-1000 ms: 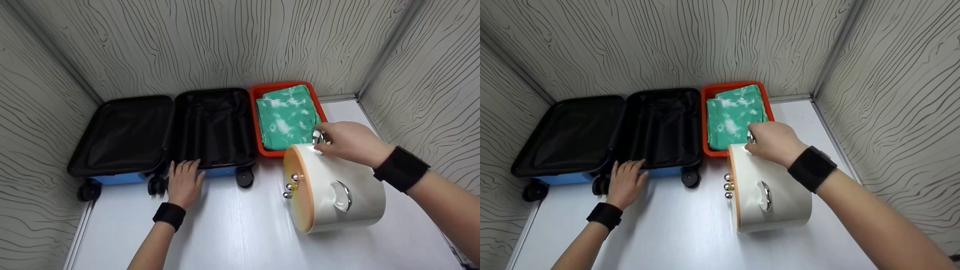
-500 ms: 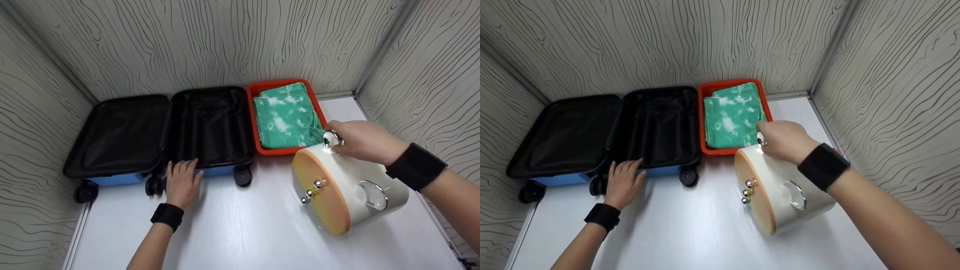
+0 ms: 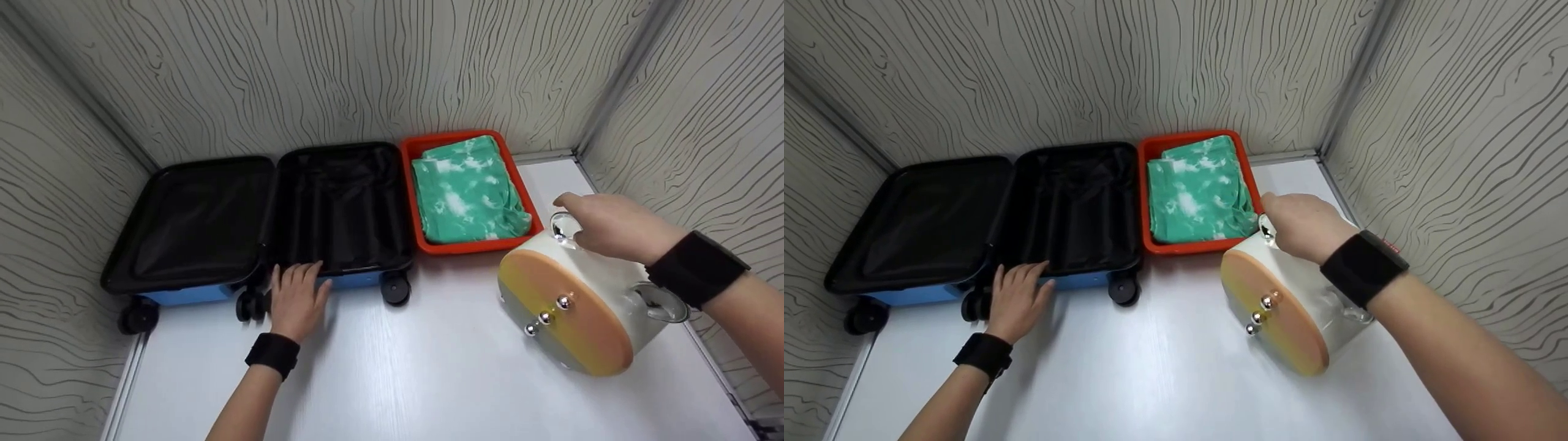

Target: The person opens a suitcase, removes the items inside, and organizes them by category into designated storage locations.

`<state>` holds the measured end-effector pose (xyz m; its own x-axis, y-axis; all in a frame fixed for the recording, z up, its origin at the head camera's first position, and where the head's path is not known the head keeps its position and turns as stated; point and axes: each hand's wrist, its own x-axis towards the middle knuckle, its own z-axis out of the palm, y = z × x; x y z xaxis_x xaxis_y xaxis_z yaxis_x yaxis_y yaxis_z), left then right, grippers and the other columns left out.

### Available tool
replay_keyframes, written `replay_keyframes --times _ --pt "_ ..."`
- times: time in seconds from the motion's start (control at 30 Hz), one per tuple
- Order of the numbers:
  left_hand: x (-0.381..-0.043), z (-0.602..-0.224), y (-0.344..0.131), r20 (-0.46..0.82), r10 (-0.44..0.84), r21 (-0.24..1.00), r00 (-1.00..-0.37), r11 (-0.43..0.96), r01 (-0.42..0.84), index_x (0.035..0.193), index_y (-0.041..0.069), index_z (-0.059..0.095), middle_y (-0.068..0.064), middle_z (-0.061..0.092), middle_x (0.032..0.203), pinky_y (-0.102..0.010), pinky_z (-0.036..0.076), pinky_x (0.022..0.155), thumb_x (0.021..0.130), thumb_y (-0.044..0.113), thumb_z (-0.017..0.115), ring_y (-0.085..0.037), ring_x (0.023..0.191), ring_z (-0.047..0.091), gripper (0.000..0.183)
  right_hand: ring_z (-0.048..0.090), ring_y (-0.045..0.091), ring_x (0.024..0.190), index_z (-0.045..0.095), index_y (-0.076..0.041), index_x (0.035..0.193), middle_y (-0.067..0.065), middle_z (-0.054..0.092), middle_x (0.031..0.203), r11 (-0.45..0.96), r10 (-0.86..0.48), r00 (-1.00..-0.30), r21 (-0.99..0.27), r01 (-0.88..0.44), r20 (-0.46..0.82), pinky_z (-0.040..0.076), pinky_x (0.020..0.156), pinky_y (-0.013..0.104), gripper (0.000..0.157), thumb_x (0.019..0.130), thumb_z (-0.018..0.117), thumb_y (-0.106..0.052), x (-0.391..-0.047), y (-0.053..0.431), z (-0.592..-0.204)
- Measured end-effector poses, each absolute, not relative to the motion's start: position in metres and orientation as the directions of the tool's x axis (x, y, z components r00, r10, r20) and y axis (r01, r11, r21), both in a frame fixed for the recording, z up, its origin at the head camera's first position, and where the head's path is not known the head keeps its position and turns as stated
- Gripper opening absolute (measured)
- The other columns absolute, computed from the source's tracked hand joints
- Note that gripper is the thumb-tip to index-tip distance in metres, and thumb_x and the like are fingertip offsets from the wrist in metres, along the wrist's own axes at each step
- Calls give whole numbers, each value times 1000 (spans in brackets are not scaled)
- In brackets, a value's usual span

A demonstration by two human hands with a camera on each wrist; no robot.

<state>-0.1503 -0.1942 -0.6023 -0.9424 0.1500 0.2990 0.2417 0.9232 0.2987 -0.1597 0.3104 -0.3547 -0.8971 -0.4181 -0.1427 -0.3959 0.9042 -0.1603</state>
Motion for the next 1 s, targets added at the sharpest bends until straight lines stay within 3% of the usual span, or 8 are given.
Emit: replay_keyframes --times 0.1,0.27,0.47,0.67,1.0 --pt "-150 -603 -194 300 153 303 -942 921 246 145 10 58 -15 59 138 -59 7 122 105 41 56 -39 135 45 50 68 43 93 63 10 117 26 70 106 903 -424 -894 -142 -406 -141 54 82 61 41 77 63 10 -163 314 -356" --pt "-151 -603 -193 305 144 303 -941 922 240 144 10 58 -16 59 137 -59 7 122 105 40 57 -39 134 45 50 68 38 82 66 7 104 20 71 92 901 -426 -899 -131 -413 -97 55 76 58 33 74 56 16 -165 319 -360" --pt "-150 -603 -192 302 136 313 -944 921 233 143 9 59 -16 59 137 -59 6 122 105 41 58 -39 134 45 50 58 28 63 59 1 93 9 60 72 916 -398 -915 -66 -395 -61 51 57 49 24 76 55 18 -167 329 -365" --pt "-150 -604 -192 293 127 320 -948 921 222 142 9 60 -15 59 137 -59 5 122 104 42 58 -38 134 45 50 50 25 55 51 -4 84 4 51 64 925 -379 -925 16 -379 -30 44 44 47 23 76 60 15 -173 336 -368" --pt "-151 -603 -191 289 125 311 -949 926 216 141 9 60 -16 59 137 -59 5 122 104 42 59 -39 134 45 50 55 29 58 51 -5 85 5 57 64 921 -374 -927 113 -373 -20 47 48 49 26 78 74 6 -190 342 -371"
